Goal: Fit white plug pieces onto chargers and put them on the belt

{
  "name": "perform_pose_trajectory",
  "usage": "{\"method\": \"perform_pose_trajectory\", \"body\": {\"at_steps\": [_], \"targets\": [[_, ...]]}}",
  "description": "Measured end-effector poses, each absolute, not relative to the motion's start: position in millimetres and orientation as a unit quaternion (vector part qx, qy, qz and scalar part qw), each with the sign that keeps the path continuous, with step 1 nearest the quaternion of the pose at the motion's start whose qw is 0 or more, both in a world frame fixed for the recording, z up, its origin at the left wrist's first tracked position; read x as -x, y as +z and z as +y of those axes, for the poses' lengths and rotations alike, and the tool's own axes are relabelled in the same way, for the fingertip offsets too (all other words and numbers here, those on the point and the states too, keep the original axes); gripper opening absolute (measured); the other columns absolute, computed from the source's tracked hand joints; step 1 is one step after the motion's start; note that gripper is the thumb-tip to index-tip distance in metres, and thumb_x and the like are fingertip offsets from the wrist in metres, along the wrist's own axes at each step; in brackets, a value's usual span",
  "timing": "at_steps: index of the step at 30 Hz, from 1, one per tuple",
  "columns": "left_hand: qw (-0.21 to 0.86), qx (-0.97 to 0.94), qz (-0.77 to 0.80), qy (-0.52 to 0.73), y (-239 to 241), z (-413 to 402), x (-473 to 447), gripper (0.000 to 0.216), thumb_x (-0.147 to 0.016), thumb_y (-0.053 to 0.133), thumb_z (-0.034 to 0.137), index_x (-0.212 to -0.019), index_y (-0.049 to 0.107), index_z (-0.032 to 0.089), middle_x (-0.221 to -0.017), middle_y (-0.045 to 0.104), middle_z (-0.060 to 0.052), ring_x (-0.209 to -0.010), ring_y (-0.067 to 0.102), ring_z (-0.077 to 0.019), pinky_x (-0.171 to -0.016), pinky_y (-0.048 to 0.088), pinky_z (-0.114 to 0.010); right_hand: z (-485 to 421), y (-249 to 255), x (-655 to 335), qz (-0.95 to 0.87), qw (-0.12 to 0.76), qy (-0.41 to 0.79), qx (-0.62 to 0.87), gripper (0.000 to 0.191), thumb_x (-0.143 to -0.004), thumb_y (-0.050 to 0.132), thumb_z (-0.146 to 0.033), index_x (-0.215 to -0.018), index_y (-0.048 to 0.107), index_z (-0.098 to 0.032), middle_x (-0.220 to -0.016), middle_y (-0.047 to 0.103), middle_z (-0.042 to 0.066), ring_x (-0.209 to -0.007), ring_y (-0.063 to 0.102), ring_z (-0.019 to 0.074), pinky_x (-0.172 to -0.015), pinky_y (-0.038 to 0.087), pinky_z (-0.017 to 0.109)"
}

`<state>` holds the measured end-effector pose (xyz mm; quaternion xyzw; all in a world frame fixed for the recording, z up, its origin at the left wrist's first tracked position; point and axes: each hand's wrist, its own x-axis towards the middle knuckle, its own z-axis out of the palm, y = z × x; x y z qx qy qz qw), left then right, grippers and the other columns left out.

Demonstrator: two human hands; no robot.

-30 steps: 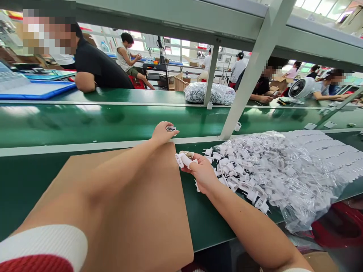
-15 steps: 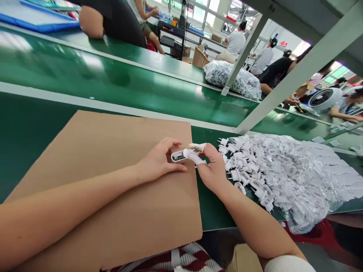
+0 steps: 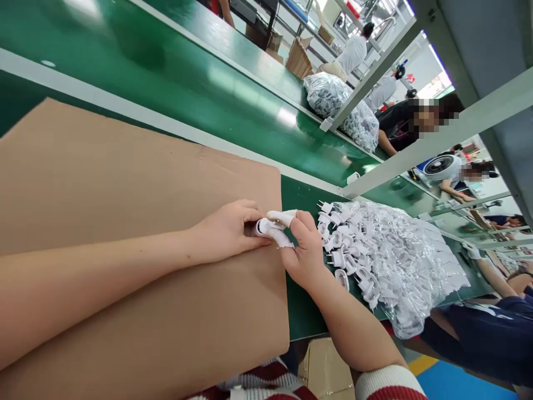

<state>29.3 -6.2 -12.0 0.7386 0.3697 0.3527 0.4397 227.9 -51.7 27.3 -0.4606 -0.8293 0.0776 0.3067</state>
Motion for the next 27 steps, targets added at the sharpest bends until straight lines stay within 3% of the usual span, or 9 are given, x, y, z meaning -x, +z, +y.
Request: {"method": "perform_pose_trajectory", "body": {"at_steps": [8,10,14,18,21,27], "targets": [[0.443,-0.737,0.369,0.353,-9,-7,-29,0.029,-0.080,0.070,0.055,-0.077,0.075,0.026,-0.089,0.069,-0.004,-0.088,0.066,-0.0262,-0.076,0.053,-0.037,-48,28,-225,-0.832,0.303,0.026,0.465,0.022,-0.098,0.056,-0.017,-0.113,0.070,-0.024,-0.095,0.065,0.008,-0.099,0.062,0.0250,-0.089,0.053,0.039],[0.442,-0.739,0.369,0.349,-9,-7,-29,0.029,-0.080,0.070,0.055,-0.078,0.075,0.026,-0.091,0.069,-0.004,-0.089,0.066,-0.0262,-0.076,0.053,-0.036,-48,28,-225,-0.836,0.310,0.020,0.453,0.021,-0.097,0.056,-0.016,-0.111,0.069,-0.023,-0.096,0.066,0.008,-0.101,0.063,0.0249,-0.096,0.052,0.040],[0.439,-0.745,0.371,0.340,-10,-6,-28,0.031,-0.081,0.069,0.057,-0.080,0.076,0.026,-0.091,0.068,-0.004,-0.090,0.066,-0.0265,-0.075,0.052,-0.036,-48,29,-224,-0.846,0.283,0.018,0.451,0.023,-0.091,0.056,-0.011,-0.105,0.069,-0.025,-0.096,0.067,0.005,-0.101,0.064,0.0231,-0.119,0.037,0.046],[0.440,-0.746,0.367,0.339,-11,-5,-29,0.032,-0.081,0.068,0.057,-0.079,0.075,0.026,-0.090,0.068,-0.004,-0.090,0.066,-0.0271,-0.076,0.052,-0.037,-49,33,-222,-0.844,0.249,0.003,0.474,0.025,-0.087,0.055,-0.010,-0.098,0.068,-0.029,-0.094,0.069,0.002,-0.107,0.065,0.0229,-0.127,0.021,0.049],[0.435,-0.752,0.361,0.340,-10,-6,-30,0.031,-0.082,0.067,0.055,-0.077,0.074,0.025,-0.088,0.067,-0.004,-0.088,0.065,-0.0261,-0.076,0.051,-0.036,-49,36,-220,-0.843,0.239,-0.027,0.482,0.024,-0.082,0.055,-0.008,-0.087,0.065,-0.029,-0.087,0.067,-0.001,-0.106,0.065,0.0231,-0.127,0.012,0.050],[0.436,-0.745,0.376,0.336,-10,-8,-30,0.032,-0.081,0.067,0.055,-0.076,0.072,0.024,-0.089,0.067,-0.005,-0.088,0.064,-0.0256,-0.074,0.051,-0.035,-48,40,-218,-0.838,0.223,-0.021,0.498,0.019,-0.072,0.057,-0.009,-0.080,0.058,-0.026,-0.079,0.059,-0.002,-0.088,0.061,0.0211,-0.118,0.020,0.046]]}}
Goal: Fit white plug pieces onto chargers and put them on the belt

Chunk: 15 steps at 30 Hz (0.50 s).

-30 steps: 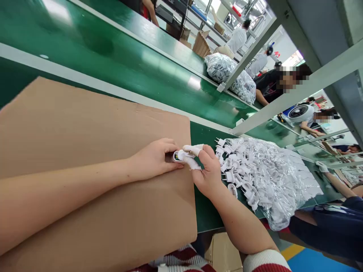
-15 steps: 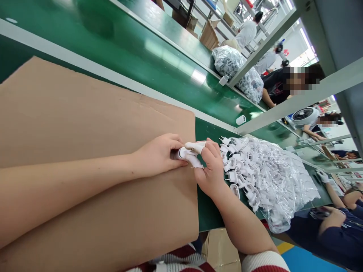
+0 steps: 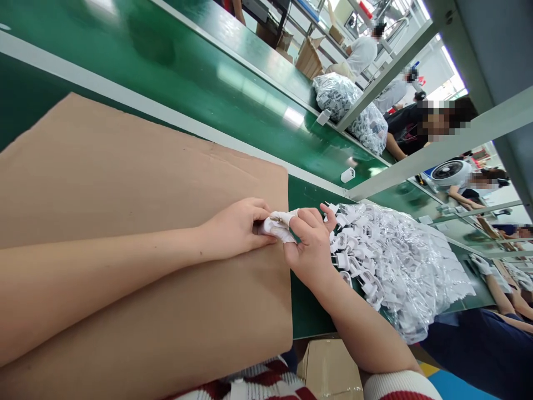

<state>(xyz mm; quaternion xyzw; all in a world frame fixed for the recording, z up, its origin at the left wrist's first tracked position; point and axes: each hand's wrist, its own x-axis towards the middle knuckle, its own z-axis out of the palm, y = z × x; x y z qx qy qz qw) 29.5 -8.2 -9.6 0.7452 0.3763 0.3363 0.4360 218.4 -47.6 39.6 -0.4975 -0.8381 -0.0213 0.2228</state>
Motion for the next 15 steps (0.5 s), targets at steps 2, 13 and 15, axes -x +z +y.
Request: {"method": "perform_pose_trajectory", "body": {"at_steps": [2,13,15], "targets": [[0.432,-0.744,0.383,0.338,-10,-9,-30,0.032,-0.080,0.067,0.056,-0.078,0.071,0.024,-0.089,0.067,-0.005,-0.087,0.064,-0.0256,-0.075,0.051,-0.036,-49,39,-217,-0.832,0.216,-0.015,0.510,0.017,-0.072,0.057,-0.010,-0.080,0.058,-0.026,-0.079,0.059,-0.002,-0.087,0.060,0.0207,-0.116,0.022,0.045],[0.390,-0.750,0.412,0.340,-9,-17,-36,0.029,-0.081,0.069,0.053,-0.078,0.072,0.024,-0.089,0.065,-0.005,-0.087,0.064,-0.0262,-0.078,0.052,-0.037,-46,32,-214,-0.799,0.235,0.073,0.549,0.018,-0.065,0.057,-0.009,-0.076,0.055,-0.022,-0.081,0.062,-0.003,-0.089,0.060,0.0176,-0.107,0.025,0.040],[0.386,-0.749,0.409,0.352,-10,-20,-38,0.027,-0.080,0.071,0.050,-0.079,0.072,0.023,-0.088,0.063,-0.005,-0.087,0.064,-0.0258,-0.079,0.052,-0.037,-45,32,-215,-0.804,0.246,0.061,0.537,0.017,-0.065,0.057,-0.009,-0.076,0.055,-0.022,-0.081,0.062,-0.003,-0.090,0.060,0.0183,-0.108,0.024,0.042]]}}
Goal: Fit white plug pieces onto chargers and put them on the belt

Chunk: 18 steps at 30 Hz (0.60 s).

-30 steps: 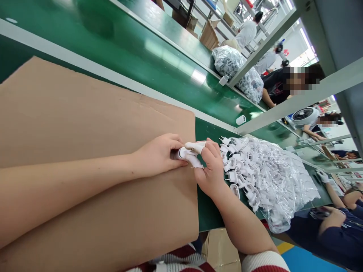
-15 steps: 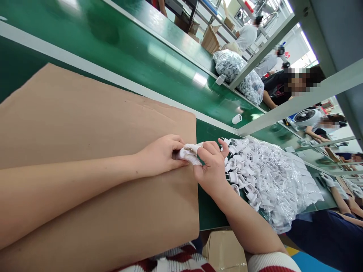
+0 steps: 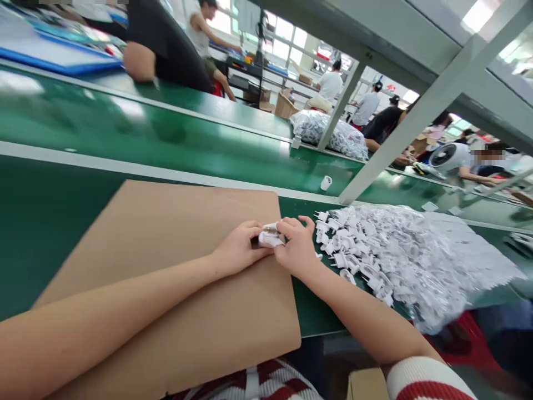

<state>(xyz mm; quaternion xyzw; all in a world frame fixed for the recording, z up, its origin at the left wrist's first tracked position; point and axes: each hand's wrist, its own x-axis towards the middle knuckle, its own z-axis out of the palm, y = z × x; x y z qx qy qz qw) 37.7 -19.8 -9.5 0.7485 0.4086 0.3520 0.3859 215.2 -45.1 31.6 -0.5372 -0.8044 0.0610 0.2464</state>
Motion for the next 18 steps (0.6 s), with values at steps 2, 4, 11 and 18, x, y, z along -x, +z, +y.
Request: {"method": "perform_pose_trajectory", "body": {"at_steps": [2,4,11,18], "targets": [[0.388,-0.744,0.400,0.370,-9,-21,-39,0.022,-0.078,0.073,0.044,-0.083,0.071,0.022,-0.091,0.064,-0.006,-0.089,0.064,-0.0257,-0.081,0.052,-0.037,-44,28,-216,-0.809,0.272,0.030,0.520,0.017,-0.067,0.056,-0.009,-0.078,0.056,-0.022,-0.083,0.064,-0.001,-0.090,0.059,0.0195,-0.109,0.024,0.044],[0.412,-0.731,0.380,0.389,-8,-20,-40,0.024,-0.078,0.075,0.040,-0.095,0.072,0.022,-0.097,0.066,-0.006,-0.091,0.064,-0.0254,-0.082,0.053,-0.036,-42,23,-216,-0.808,0.293,0.022,0.511,0.019,-0.066,0.056,-0.008,-0.079,0.057,-0.022,-0.083,0.065,0.000,-0.089,0.059,0.0200,-0.107,0.027,0.044],[0.429,-0.721,0.400,0.368,-8,-15,-42,0.029,-0.073,0.085,0.044,-0.080,0.071,0.019,-0.084,0.069,-0.005,-0.084,0.065,-0.0239,-0.077,0.052,-0.033,-44,44,-251,-0.829,0.269,0.078,0.485,0.042,-0.079,0.062,-0.015,-0.120,0.066,-0.024,-0.117,0.069,0.010,-0.110,0.062,0.0291,-0.092,0.048,0.042],[0.392,-0.643,0.529,0.392,-2,56,-34,0.031,-0.077,0.086,0.034,-0.100,0.076,0.016,-0.097,0.077,-0.008,-0.087,0.071,-0.0238,-0.079,0.055,-0.033,-47,72,-294,-0.825,-0.010,-0.023,0.565,0.054,-0.061,0.064,0.005,-0.104,0.076,-0.025,-0.106,0.073,0.008,-0.096,0.069,0.0302,-0.063,0.043,0.034]]}}
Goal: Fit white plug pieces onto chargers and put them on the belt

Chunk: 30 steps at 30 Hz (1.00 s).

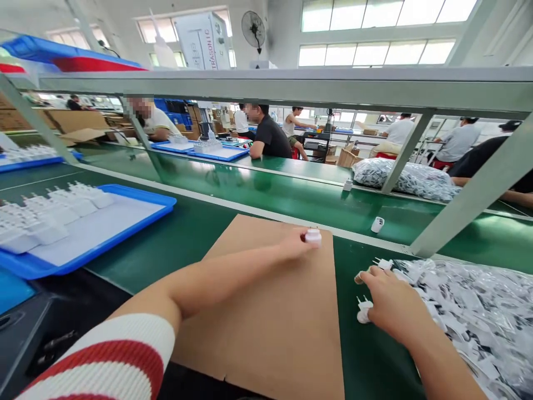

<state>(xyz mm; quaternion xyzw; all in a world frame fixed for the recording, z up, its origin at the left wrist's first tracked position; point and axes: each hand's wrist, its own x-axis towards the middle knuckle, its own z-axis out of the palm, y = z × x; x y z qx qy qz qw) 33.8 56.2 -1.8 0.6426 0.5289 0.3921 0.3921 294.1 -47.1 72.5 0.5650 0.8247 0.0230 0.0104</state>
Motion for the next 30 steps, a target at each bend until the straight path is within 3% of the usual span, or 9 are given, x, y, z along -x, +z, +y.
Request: {"method": "perform_pose_trajectory", "body": {"at_steps": [2,5,11,13,18,23,26,30], "targets": [[0.358,-0.623,0.570,0.399,6,86,-24,0.030,-0.080,0.085,0.031,-0.104,0.075,0.016,-0.101,0.077,-0.010,-0.091,0.072,-0.0240,-0.085,0.055,-0.034,-42,71,-293,0.811,0.055,0.004,-0.582,0.048,-0.063,0.058,0.009,-0.092,0.077,-0.025,-0.100,0.074,0.007,-0.091,0.071,0.0270,-0.056,0.035,0.031],[0.299,-0.609,0.622,0.392,18,123,-7,0.027,-0.088,0.081,0.031,-0.107,0.072,0.015,-0.107,0.075,-0.009,-0.097,0.070,-0.0233,-0.092,0.056,-0.039,-34,63,-290,0.812,0.043,-0.002,-0.582,0.039,-0.068,0.054,0.009,-0.081,0.073,-0.022,-0.097,0.073,0.007,-0.089,0.071,0.0249,-0.053,0.032,0.030],[0.184,-0.577,0.712,0.355,27,164,23,0.026,-0.099,0.070,0.036,-0.115,0.069,0.016,-0.122,0.068,-0.009,-0.112,0.066,-0.0250,-0.100,0.057,-0.047,-18,35,-289,0.849,-0.127,0.004,-0.512,0.041,-0.074,0.060,-0.014,-0.111,0.072,-0.024,-0.109,0.070,0.008,-0.096,0.071,0.0277,-0.068,0.052,0.033],[0.157,-0.558,0.734,0.353,19,174,33,0.028,-0.100,0.069,0.037,-0.121,0.068,0.017,-0.126,0.067,-0.010,-0.115,0.065,-0.0255,-0.101,0.056,-0.048,-14,25,-285,0.864,-0.160,-0.017,-0.476,0.037,-0.077,0.058,-0.020,-0.112,0.071,-0.025,-0.112,0.071,0.008,-0.101,0.072,0.0288,-0.074,0.056,0.035],[0.134,-0.522,0.766,0.351,-6,185,47,0.030,-0.101,0.067,0.037,-0.125,0.067,0.019,-0.133,0.064,-0.011,-0.122,0.062,-0.0272,-0.107,0.053,-0.051,-17,0,-276,0.893,-0.183,-0.062,-0.406,0.041,-0.082,0.051,-0.022,-0.119,0.068,-0.025,-0.123,0.074,0.009,-0.111,0.073,0.0284,-0.087,0.061,0.037],[0.139,-0.506,0.767,0.370,-14,186,50,0.034,-0.100,0.067,0.038,-0.127,0.065,0.018,-0.136,0.063,-0.012,-0.127,0.059,-0.0292,-0.111,0.048,-0.053,-14,-26,-276,0.890,-0.161,-0.118,-0.410,0.048,-0.083,0.052,-0.020,-0.129,0.063,-0.026,-0.135,0.070,0.010,-0.107,0.076,0.0250,-0.078,0.064,0.032],[0.126,-0.477,0.769,0.405,-14,185,47,0.058,-0.092,0.073,0.032,-0.145,0.053,0.019,-0.153,0.052,-0.017,-0.145,0.045,-0.0325,-0.123,0.036,-0.049,-9,-39,-277,0.891,-0.155,-0.116,-0.412,0.048,-0.080,0.053,-0.020,-0.125,0.066,-0.024,-0.137,0.070,0.010,-0.112,0.075,0.0262,-0.084,0.064,0.032],[0.101,-0.419,0.771,0.469,-1,176,44,0.098,-0.080,0.080,0.037,-0.159,0.027,0.013,-0.170,0.021,-0.025,-0.161,0.012,-0.0386,-0.132,0.017,-0.051,-8,-48,-279,0.891,-0.168,-0.090,-0.411,0.045,-0.075,0.055,-0.023,-0.117,0.072,-0.025,-0.135,0.071,0.010,-0.112,0.075,0.0275,-0.082,0.065,0.032]]}}
